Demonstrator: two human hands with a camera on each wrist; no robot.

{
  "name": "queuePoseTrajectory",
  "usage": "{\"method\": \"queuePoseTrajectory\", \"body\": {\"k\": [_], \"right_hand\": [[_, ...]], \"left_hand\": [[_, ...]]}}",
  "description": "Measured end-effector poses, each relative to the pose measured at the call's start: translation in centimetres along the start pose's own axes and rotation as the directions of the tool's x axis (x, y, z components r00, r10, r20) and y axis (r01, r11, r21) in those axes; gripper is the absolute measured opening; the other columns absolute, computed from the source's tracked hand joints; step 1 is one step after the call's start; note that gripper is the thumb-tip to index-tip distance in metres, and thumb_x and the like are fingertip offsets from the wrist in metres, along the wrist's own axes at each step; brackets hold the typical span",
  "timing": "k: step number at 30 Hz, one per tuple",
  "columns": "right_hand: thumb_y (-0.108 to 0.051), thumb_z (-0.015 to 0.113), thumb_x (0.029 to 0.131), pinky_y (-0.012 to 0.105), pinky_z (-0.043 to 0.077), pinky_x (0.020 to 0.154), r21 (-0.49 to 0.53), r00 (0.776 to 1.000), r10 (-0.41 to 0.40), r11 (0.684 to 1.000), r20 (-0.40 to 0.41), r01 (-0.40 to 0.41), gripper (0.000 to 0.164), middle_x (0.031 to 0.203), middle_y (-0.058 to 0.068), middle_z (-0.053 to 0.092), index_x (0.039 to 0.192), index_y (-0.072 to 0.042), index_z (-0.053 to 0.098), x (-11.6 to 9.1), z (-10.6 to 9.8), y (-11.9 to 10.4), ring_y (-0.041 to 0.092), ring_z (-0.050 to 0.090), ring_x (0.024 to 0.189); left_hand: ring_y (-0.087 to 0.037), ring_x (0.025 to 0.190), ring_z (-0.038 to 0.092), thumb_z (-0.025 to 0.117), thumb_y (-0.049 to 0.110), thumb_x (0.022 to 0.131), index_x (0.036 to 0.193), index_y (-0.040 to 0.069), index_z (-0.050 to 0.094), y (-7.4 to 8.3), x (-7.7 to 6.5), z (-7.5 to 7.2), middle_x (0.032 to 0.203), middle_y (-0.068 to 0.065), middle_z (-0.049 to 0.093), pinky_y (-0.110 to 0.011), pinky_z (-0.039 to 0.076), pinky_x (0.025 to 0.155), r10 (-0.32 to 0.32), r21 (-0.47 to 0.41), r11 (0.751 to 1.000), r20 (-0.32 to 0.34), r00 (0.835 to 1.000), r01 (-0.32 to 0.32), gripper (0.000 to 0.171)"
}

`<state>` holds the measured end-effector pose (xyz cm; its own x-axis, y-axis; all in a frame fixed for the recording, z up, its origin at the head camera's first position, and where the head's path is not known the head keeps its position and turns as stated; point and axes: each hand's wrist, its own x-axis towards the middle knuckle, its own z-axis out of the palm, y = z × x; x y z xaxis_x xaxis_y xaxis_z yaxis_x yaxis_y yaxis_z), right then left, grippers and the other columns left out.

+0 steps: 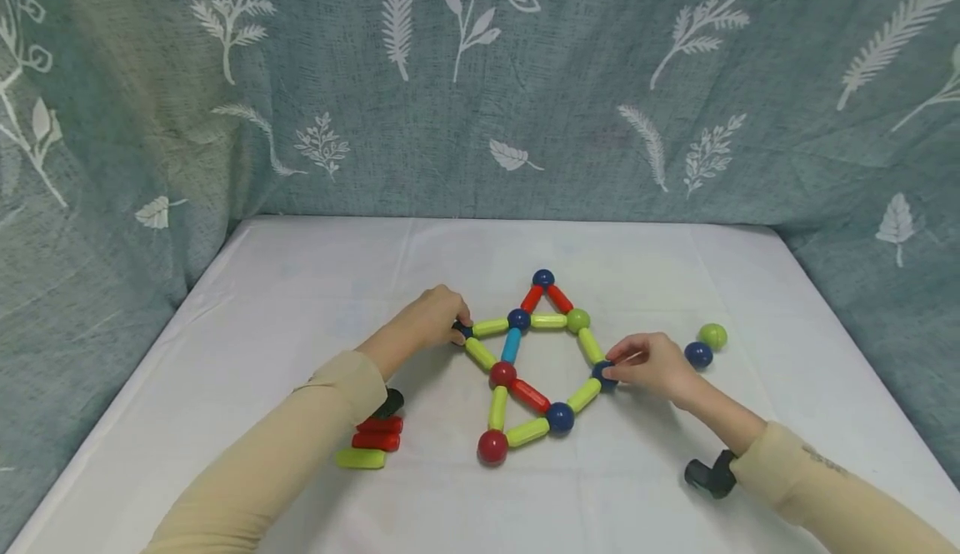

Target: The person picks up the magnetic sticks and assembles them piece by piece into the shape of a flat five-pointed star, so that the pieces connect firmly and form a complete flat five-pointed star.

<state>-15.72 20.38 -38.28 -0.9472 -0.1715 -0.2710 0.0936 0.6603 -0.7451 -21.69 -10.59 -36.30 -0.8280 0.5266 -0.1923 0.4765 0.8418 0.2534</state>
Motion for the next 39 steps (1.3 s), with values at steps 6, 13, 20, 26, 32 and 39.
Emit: {"method": "queuePoseTrajectory", "body": {"k": [6,13,20,26,32,39], "right_hand": [[-0.015,0.069,0.080,0.030,0.051,0.071,0.044,0.997,0.071,0.997,-0.020,-0.070,0.030,0.102,0.014,0.063,0.105,0.001,0.063,1.6,-0.4,0.0,0.020,0.060,0.087],[-0.016,0.066,0.084,0.032,0.050,0.077,0.055,0.993,0.104,0.993,-0.054,-0.101,0.034,0.114,0.019,0.058,0.113,0.000,0.059,3.6,-0.3,-0.8,0.026,0.057,0.096],[-0.014,0.063,0.086,0.035,0.047,0.085,0.107,0.987,0.141,0.985,-0.075,-0.132,0.037,0.119,0.022,0.053,0.118,0.002,0.056,5.4,0.0,-1.6,0.030,0.055,0.103],[-0.012,0.061,0.088,0.037,0.045,0.089,0.129,0.989,0.131,0.984,-0.074,-0.121,0.035,0.121,0.021,0.052,0.119,0.002,0.056,6.6,0.3,-1.9,0.030,0.054,0.105],[-0.011,0.060,0.088,0.034,0.047,0.087,0.141,0.992,0.111,0.985,-0.054,-0.102,0.034,0.120,0.021,0.053,0.118,0.003,0.057,7.4,0.4,-2.2,0.029,0.055,0.105],[-0.010,0.060,0.088,0.033,0.047,0.086,0.147,0.992,0.116,0.983,-0.049,-0.108,0.033,0.119,0.021,0.053,0.118,0.003,0.057,7.8,0.4,-2.5,0.027,0.056,0.102]], "left_hand": [[-0.021,0.092,0.062,0.072,0.016,0.078,0.097,0.002,0.071,0.5,-1.9,0.4,0.094,-0.008,0.068,-0.032,0.049,0.081,0.052,0.025,0.998,0.011,0.999,-0.052,0.024],[-0.021,0.087,0.064,0.074,0.012,0.077,0.095,0.001,0.071,0.9,-4.3,1.3,0.091,-0.010,0.069,-0.033,0.051,0.077,0.114,-0.003,0.994,0.008,0.993,-0.114,0.022],[-0.012,0.075,0.060,0.076,0.010,0.074,0.090,0.001,0.071,2.1,-5.7,1.9,0.083,-0.006,0.068,-0.026,0.051,0.070,0.154,-0.032,0.988,0.014,0.988,-0.153,0.019],[-0.007,0.065,0.055,0.077,0.018,0.074,0.085,0.001,0.071,3.7,-6.3,2.3,0.076,-0.003,0.067,-0.020,0.048,0.063,0.190,-0.022,0.982,0.031,0.981,-0.190,0.020],[-0.005,0.052,0.040,0.077,0.020,0.074,0.073,0.005,0.068,5.1,-6.6,2.7,0.059,0.005,0.055,-0.017,0.035,0.048,0.231,-0.007,0.973,0.028,0.973,-0.230,0.018],[-0.005,0.054,0.044,0.077,0.021,0.073,0.077,0.006,0.070,5.6,-6.8,2.8,0.061,0.004,0.056,-0.016,0.039,0.051,0.221,0.000,0.975,0.029,0.975,-0.221,0.017]]}}
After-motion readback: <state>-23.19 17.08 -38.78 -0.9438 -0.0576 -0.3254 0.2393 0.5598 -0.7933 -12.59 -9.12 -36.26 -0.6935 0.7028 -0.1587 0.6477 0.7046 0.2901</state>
